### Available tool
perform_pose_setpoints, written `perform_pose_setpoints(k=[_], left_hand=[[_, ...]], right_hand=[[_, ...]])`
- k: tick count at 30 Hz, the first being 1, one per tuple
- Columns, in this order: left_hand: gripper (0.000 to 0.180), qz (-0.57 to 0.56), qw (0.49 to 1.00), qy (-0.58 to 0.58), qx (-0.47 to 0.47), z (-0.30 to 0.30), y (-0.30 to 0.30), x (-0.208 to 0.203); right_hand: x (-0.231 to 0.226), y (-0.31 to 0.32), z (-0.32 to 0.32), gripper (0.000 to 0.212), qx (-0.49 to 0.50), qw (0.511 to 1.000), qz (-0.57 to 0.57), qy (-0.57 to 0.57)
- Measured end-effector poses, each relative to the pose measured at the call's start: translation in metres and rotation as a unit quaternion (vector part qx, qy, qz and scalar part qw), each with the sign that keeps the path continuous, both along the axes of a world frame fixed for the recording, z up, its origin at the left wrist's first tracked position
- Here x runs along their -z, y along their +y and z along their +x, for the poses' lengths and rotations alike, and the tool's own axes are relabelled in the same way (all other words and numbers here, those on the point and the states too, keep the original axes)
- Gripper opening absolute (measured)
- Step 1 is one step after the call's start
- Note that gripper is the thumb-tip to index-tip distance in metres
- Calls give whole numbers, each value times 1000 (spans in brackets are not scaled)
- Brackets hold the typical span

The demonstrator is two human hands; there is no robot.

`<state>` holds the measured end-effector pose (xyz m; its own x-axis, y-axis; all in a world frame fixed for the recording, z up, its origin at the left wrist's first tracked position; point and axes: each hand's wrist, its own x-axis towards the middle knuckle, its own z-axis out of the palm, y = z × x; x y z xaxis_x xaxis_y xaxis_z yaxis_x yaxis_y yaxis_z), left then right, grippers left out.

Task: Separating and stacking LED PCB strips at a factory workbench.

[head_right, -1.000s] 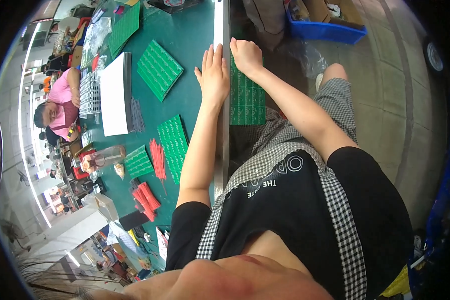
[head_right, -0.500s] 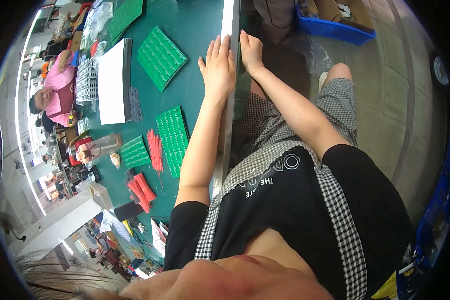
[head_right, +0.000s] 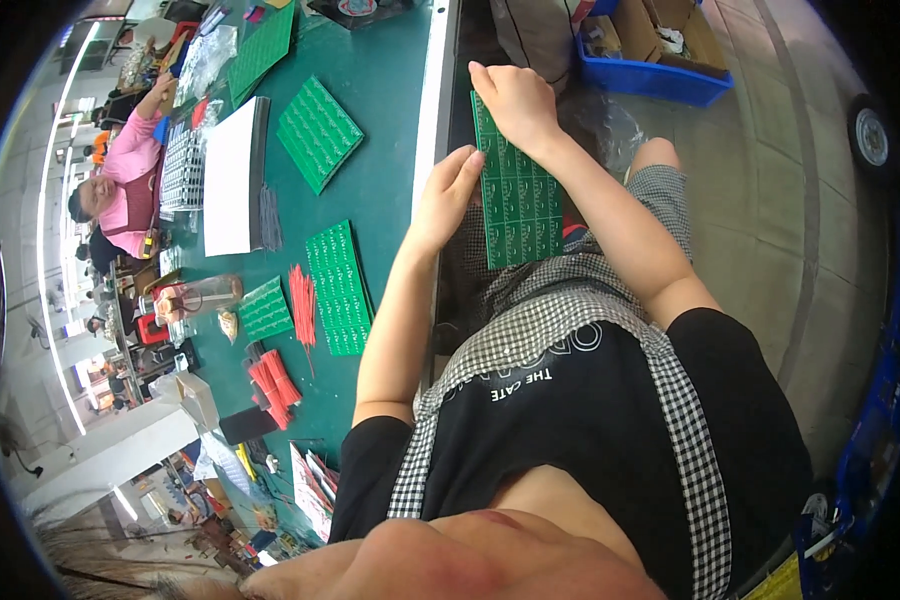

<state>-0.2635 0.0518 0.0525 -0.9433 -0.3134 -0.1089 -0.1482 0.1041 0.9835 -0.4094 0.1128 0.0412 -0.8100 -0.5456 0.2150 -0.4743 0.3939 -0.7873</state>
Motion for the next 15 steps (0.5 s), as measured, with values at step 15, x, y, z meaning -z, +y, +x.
perform_pose_setpoints(k=[15], left_hand=[[30, 61, 992, 93, -68, 12, 31, 9]], right_hand=[[16, 2, 13, 51, -34, 982, -150, -110]])
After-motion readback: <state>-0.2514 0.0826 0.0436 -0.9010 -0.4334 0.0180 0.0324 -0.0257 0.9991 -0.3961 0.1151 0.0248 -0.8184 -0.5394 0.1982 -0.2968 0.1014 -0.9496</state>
